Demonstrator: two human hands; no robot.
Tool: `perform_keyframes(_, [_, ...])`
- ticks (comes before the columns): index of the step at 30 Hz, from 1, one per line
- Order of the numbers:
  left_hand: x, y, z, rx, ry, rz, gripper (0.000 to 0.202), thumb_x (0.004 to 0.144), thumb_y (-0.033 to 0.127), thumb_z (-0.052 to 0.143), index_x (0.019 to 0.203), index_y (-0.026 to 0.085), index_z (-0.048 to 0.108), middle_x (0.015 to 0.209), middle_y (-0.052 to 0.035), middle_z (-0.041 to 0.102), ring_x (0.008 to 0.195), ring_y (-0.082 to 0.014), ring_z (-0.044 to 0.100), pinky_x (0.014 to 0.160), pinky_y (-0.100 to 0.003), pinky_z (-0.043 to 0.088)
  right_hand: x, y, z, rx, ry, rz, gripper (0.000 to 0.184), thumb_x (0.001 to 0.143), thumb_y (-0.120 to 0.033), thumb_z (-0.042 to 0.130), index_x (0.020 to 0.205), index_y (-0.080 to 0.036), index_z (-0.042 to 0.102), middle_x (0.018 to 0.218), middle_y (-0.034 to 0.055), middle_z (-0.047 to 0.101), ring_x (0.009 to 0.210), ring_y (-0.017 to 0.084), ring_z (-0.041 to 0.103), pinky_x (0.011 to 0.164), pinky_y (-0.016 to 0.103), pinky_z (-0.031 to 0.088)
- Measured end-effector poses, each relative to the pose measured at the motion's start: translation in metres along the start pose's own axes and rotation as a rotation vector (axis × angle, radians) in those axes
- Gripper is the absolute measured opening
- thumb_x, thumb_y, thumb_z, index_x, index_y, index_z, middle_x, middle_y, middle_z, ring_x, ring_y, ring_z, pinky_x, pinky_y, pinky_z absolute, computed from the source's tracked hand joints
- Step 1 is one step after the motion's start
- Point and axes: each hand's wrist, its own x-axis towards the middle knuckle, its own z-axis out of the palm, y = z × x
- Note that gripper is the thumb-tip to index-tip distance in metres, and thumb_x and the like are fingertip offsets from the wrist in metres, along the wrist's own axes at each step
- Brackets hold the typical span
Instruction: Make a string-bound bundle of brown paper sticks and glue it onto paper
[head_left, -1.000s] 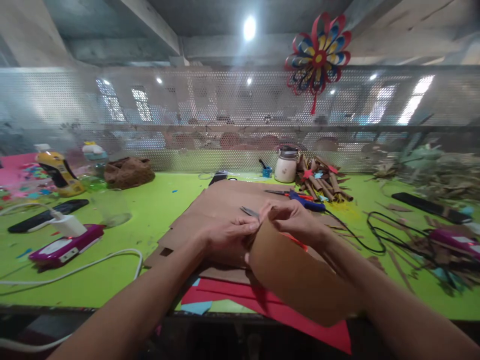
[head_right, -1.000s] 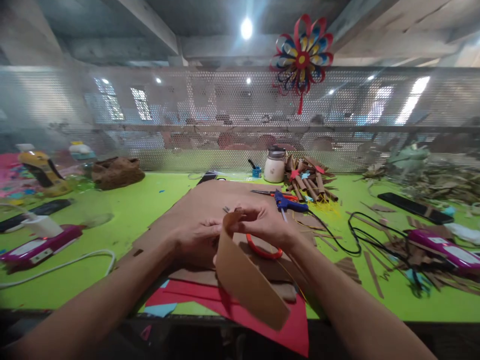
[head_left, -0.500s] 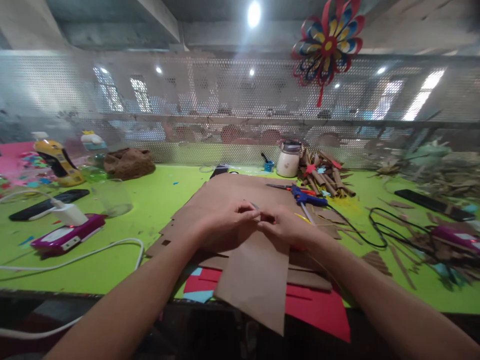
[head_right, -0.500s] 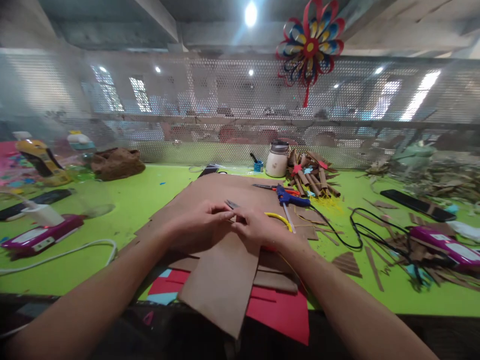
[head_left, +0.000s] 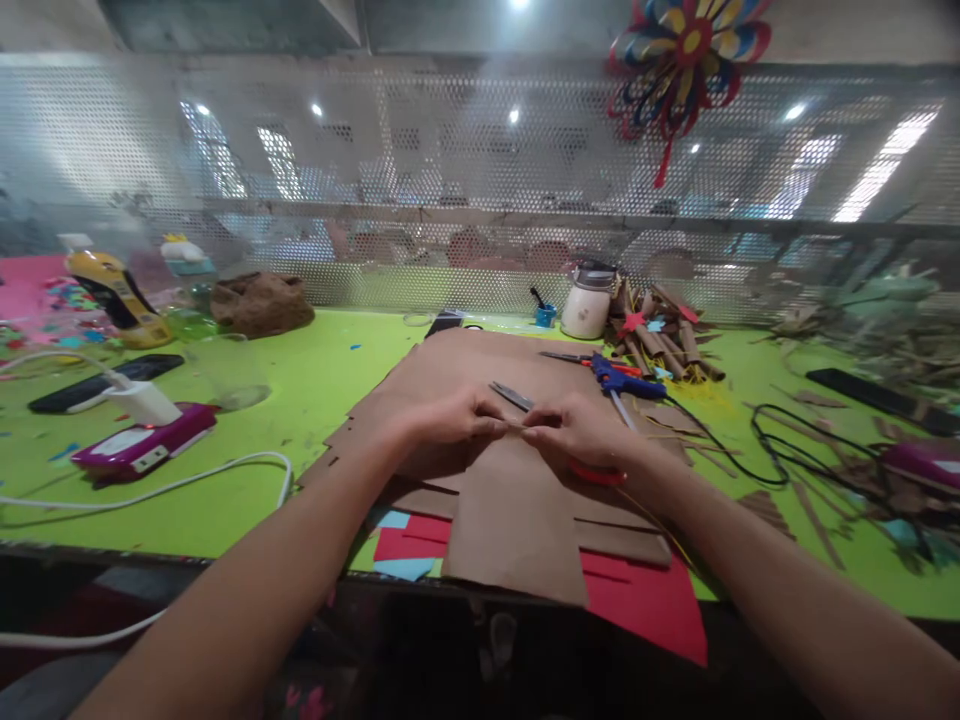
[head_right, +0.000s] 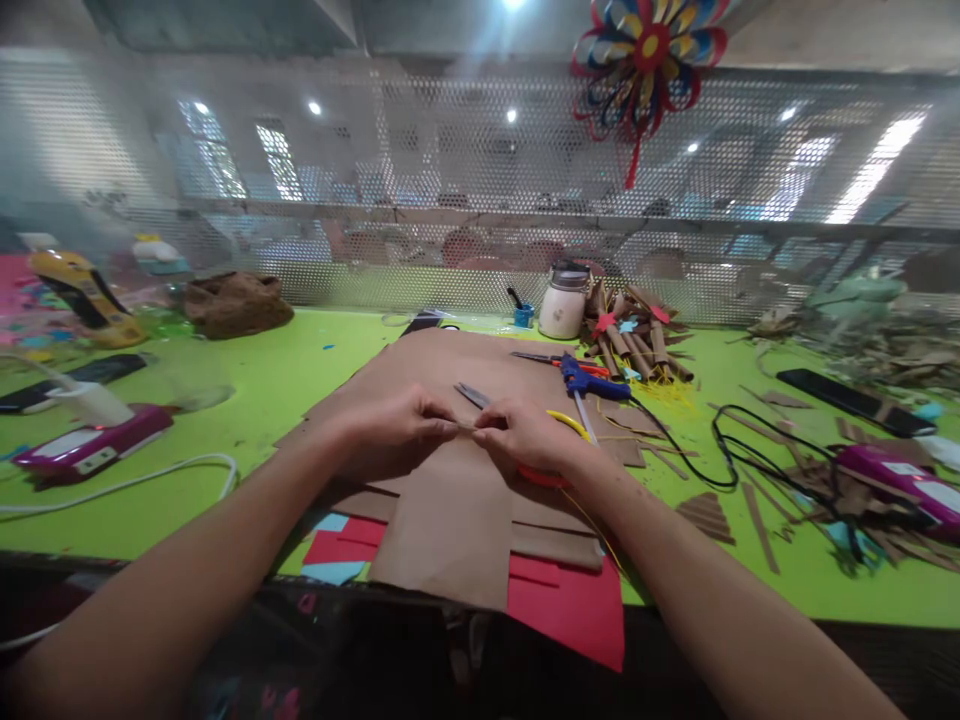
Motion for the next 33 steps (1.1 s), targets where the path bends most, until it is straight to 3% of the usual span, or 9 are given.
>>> perform_keyframes(8, [-0.005, -0.001, -0.016, 0.033, -0.172, -0.109, 0.026, 0.083, 0.033, 0.048, 0.082, 0.013, 0.064, 0.061, 0.0008, 0.051, 0.059, -0.0109, 0.046, 0.058, -0.023, 0.035, -0.003, -0.01, 0.005, -0.011, 0.02, -0.029, 0.018, 0.079, -0.023, 0.055, 0.084, -0.015, 0.071, 0.078, 0.0047, 0.067, 0.072, 0.015, 0.058, 0.065, 0.025, 0.042])
perform_keyframes(13, [-0.001, -0.011, -0.017, 0.253, -0.117, -0.069, 0.026, 0.079, 0.035, 0.051, 0.071, 0.013, 0.063, 0.064, 0.0005, 0.052, 0.062, -0.0111, 0.044, 0.058, -0.022, 0.032, 0.001, -0.01, 0.017, -0.109, 0.064, -0.085, 0.013, 0.08, -0.022, 0.059, 0.081, -0.014, 0.069, 0.077, 0.0053, 0.066, 0.069, 0.014, 0.057, 0.064, 0.024, 0.04])
perform_keyframes(16, [0.005, -0.016, -0.01, 0.302, -0.095, -0.016, 0.022, 0.078, 0.03, 0.052, 0.075, 0.013, 0.065, 0.068, -0.0005, 0.055, 0.064, -0.0112, 0.045, 0.059, -0.022, 0.032, 0.004, -0.006, 0.025, -0.165, 0.066, -0.139, 0.012, 0.081, -0.022, 0.059, 0.081, -0.014, 0.068, 0.077, 0.0053, 0.066, 0.07, 0.013, 0.056, 0.064, 0.024, 0.039])
perform_keyframes(20, [0.006, -0.021, -0.002, 0.264, -0.078, 0.032, 0.019, 0.08, 0.027, 0.051, 0.083, 0.014, 0.064, 0.072, -0.0009, 0.058, 0.066, -0.0108, 0.047, 0.061, -0.021, 0.034, 0.0, -0.009, 0.014, -0.224, 0.02, -0.157, 0.019, 0.086, -0.028, 0.054, 0.084, -0.016, 0.068, 0.081, 0.0056, 0.066, 0.073, 0.014, 0.057, 0.065, 0.024, 0.039])
perform_keyframes(23, [0.004, -0.023, -0.001, 0.269, -0.061, 0.007, 0.017, 0.08, 0.026, 0.051, 0.083, 0.014, 0.063, 0.074, -0.0012, 0.059, 0.067, -0.0109, 0.047, 0.062, -0.021, 0.035, -0.007, -0.014, -0.012, -0.399, 0.019, -0.037, 0.023, 0.086, -0.035, 0.054, 0.083, -0.016, 0.068, 0.088, 0.0087, 0.066, 0.079, 0.017, 0.059, 0.067, 0.025, 0.039])
perform_keyframes(27, [0.004, -0.023, -0.003, 0.265, -0.076, -0.039, 0.017, 0.08, 0.026, 0.051, 0.086, 0.015, 0.063, 0.074, -0.0004, 0.059, 0.067, -0.0108, 0.048, 0.06, -0.021, 0.034, -0.012, -0.014, -0.04, -0.682, -0.21, 0.275, 0.022, 0.078, -0.037, 0.058, 0.078, -0.017, 0.068, 0.078, 0.0107, 0.066, 0.073, 0.023, 0.061, 0.058, 0.028, 0.035])
perform_keyframes(29, [0.004, -0.022, -0.005, 0.272, -0.091, -0.046, 0.016, 0.079, 0.024, 0.051, 0.085, 0.015, 0.063, 0.073, 0.0, 0.059, 0.066, -0.0106, 0.048, 0.06, -0.02, 0.034, -0.012, -0.011, -0.043, -0.701, -0.267, 0.322, 0.02, 0.075, -0.033, 0.059, 0.086, -0.019, 0.067, 0.084, 0.0107, 0.067, 0.075, 0.023, 0.062, 0.056, 0.027, 0.034])
perform_keyframes(33, [0.004, -0.018, -0.006, 0.253, -0.093, -0.055, 0.016, 0.077, 0.023, 0.051, 0.084, 0.014, 0.062, 0.074, -0.0001, 0.058, 0.068, -0.0107, 0.049, 0.062, -0.02, 0.036, -0.012, -0.004, -0.036, -0.689, -0.253, 0.364, 0.036, 0.067, -0.029, 0.062, 0.102, -0.022, 0.062, 0.092, 0.0096, 0.066, 0.076, 0.023, 0.061, 0.053, 0.026, 0.034])
